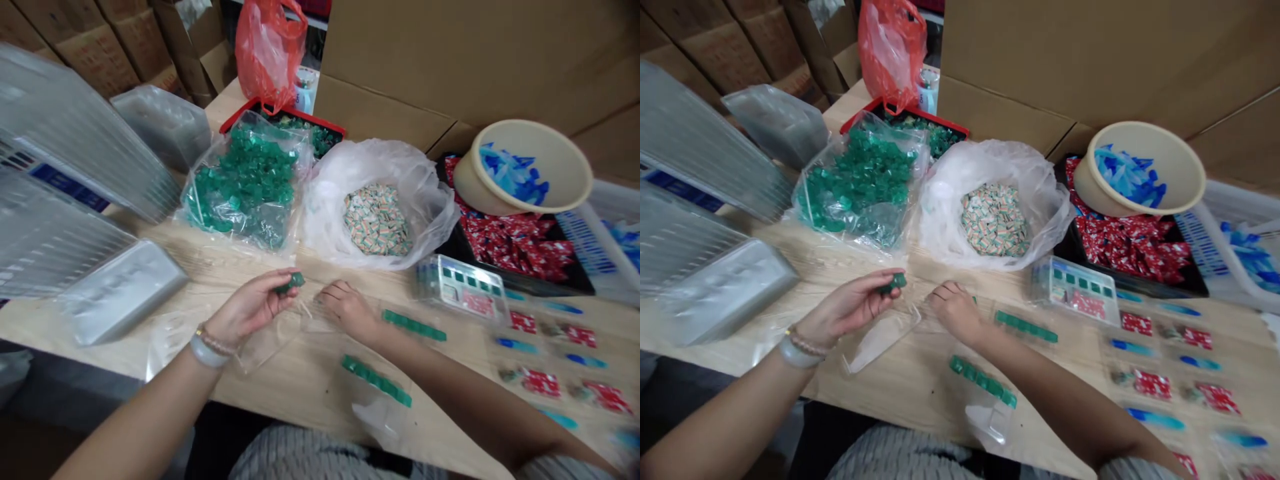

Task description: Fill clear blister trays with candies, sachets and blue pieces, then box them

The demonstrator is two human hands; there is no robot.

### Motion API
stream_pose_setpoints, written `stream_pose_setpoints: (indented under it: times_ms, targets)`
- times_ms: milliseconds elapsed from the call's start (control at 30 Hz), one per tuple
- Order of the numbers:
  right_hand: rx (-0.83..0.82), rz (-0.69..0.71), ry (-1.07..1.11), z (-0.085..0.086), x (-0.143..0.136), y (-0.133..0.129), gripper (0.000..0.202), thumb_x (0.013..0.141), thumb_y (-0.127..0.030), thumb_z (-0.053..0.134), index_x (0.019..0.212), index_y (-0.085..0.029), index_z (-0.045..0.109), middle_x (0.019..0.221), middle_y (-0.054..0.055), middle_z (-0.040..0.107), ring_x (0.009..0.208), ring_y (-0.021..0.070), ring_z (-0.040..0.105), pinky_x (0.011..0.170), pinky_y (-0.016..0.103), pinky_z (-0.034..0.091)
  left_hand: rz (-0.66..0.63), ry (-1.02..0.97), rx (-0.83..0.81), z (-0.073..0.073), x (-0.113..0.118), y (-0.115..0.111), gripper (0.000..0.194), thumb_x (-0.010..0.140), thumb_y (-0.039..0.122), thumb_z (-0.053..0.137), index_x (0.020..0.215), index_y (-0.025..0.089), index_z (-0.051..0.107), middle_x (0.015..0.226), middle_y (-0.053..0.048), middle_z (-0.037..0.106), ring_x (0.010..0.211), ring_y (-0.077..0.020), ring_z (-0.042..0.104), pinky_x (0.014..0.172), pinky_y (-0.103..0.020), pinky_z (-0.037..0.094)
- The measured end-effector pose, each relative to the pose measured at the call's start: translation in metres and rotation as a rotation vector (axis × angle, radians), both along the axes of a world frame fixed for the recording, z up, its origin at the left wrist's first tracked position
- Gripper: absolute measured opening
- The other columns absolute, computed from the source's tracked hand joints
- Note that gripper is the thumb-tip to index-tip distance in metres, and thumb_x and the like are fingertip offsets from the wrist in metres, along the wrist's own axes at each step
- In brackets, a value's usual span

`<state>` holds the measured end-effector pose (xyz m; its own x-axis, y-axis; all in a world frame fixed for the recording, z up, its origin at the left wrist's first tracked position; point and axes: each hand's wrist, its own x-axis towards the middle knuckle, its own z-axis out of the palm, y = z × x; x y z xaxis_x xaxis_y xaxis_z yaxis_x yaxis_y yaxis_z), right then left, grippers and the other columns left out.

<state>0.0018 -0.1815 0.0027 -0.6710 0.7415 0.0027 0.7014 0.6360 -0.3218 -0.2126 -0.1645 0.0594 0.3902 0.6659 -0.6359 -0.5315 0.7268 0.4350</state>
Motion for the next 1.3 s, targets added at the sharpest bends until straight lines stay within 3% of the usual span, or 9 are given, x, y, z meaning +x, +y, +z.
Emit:
stream_pose_setpoints:
  times_ms: [100, 267, 467, 567, 733, 867, 1033, 1167, 1300]
  targets:
    - [0.009, -0.064, 0.044, 0.012, -0.002, -0.001, 0.022, 0.081, -0.020, 0.050, 0.100, -0.017, 0.059, 0.089, 0.009, 0.063, 0.088, 0.0221, 0.051, 0.075, 0.038, 0.041, 0.002, 0.008, -0.037, -0.005, 0.004, -0.015, 0.018, 0.075, 0.004, 0.050, 0.088, 0.010, 0.061, 0.078, -0.007, 0.063, 0.065, -0.0091, 0.061, 0.060, -0.016, 0.052]
    - [-0.042, -0.198, 0.394, 0.047, -0.018, -0.003, 0.028, 0.084, -0.023, 0.043, 0.109, -0.021, 0.054, 0.100, 0.010, 0.058, 0.093, 0.0204, 0.052, 0.080, 0.038, 0.043, -0.030, 0.076, 0.101, -0.006, 0.013, -0.021, 0.017, 0.069, 0.008, 0.061, 0.085, 0.012, 0.064, 0.083, -0.006, 0.065, 0.073, -0.0102, 0.061, 0.073, -0.020, 0.050]
    - [-0.656, -0.309, 0.759, 0.046, -0.029, 0.002, 0.013, 0.075, -0.031, 0.056, 0.078, -0.018, 0.059, 0.069, 0.001, 0.059, 0.064, 0.0120, 0.055, 0.062, 0.027, 0.046, -0.054, 0.312, 0.384, -0.016, 0.023, -0.028, 0.022, 0.060, 0.014, 0.070, 0.081, 0.013, 0.062, 0.075, 0.000, 0.062, 0.062, -0.0074, 0.055, 0.057, -0.018, 0.045]
    - [-0.975, -0.354, 0.899, 0.047, -0.025, 0.006, 0.023, 0.067, -0.033, 0.065, 0.082, -0.017, 0.057, 0.066, -0.003, 0.056, 0.058, 0.0086, 0.052, 0.058, 0.025, 0.045, -0.062, 0.232, 0.357, -0.016, 0.023, -0.030, 0.022, 0.062, 0.018, 0.070, 0.082, 0.013, 0.062, 0.073, 0.000, 0.061, 0.061, -0.0065, 0.054, 0.056, -0.017, 0.042]
    - [-1.134, -0.275, 0.908, 0.065, -0.023, 0.004, 0.028, 0.067, -0.030, 0.065, 0.089, -0.016, 0.058, 0.073, -0.001, 0.058, 0.056, 0.0061, 0.050, 0.058, 0.023, 0.044, -0.103, 0.038, 0.225, -0.009, 0.020, -0.031, 0.030, 0.066, 0.016, 0.067, 0.094, 0.013, 0.059, 0.081, -0.003, 0.061, 0.064, -0.0063, 0.055, 0.060, -0.017, 0.043]
    - [-0.972, -0.313, 0.866, 0.063, -0.017, 0.002, 0.026, 0.066, -0.033, 0.065, 0.083, -0.017, 0.055, 0.070, -0.002, 0.056, 0.055, 0.0065, 0.048, 0.053, 0.022, 0.041, -0.088, 0.020, 0.191, -0.010, 0.014, -0.038, 0.026, 0.069, 0.016, 0.063, 0.094, 0.013, 0.057, 0.082, -0.004, 0.060, 0.061, -0.0058, 0.053, 0.059, -0.017, 0.042]
    - [-0.537, -0.435, 0.665, 0.025, -0.009, 0.005, 0.025, 0.070, -0.041, 0.060, 0.073, -0.016, 0.053, 0.061, -0.002, 0.051, 0.055, 0.0092, 0.047, 0.053, 0.023, 0.037, -0.032, 0.521, 0.420, -0.031, 0.007, -0.060, 0.021, 0.067, 0.015, 0.054, 0.088, 0.015, 0.054, 0.080, -0.001, 0.056, 0.061, -0.0081, 0.047, 0.052, -0.019, 0.036]
    - [-0.161, -0.273, 0.333, -0.003, -0.015, 0.005, 0.021, 0.077, -0.037, 0.055, 0.074, -0.016, 0.058, 0.069, 0.003, 0.056, 0.067, 0.0141, 0.050, 0.062, 0.028, 0.037, -0.113, 0.688, 0.678, -0.048, 0.008, -0.072, 0.027, 0.060, 0.004, 0.043, 0.081, 0.017, 0.052, 0.084, -0.002, 0.054, 0.085, -0.0148, 0.049, 0.076, -0.026, 0.039]
    - [0.024, -0.131, 0.095, -0.008, -0.019, 0.001, 0.024, 0.081, -0.037, 0.050, 0.078, -0.017, 0.061, 0.078, 0.007, 0.059, 0.079, 0.0185, 0.050, 0.070, 0.032, 0.034, -0.149, 0.763, 0.742, -0.055, 0.009, -0.075, 0.027, 0.063, 0.004, 0.038, 0.082, 0.018, 0.051, 0.083, -0.002, 0.053, 0.085, -0.0154, 0.049, 0.082, -0.029, 0.038]
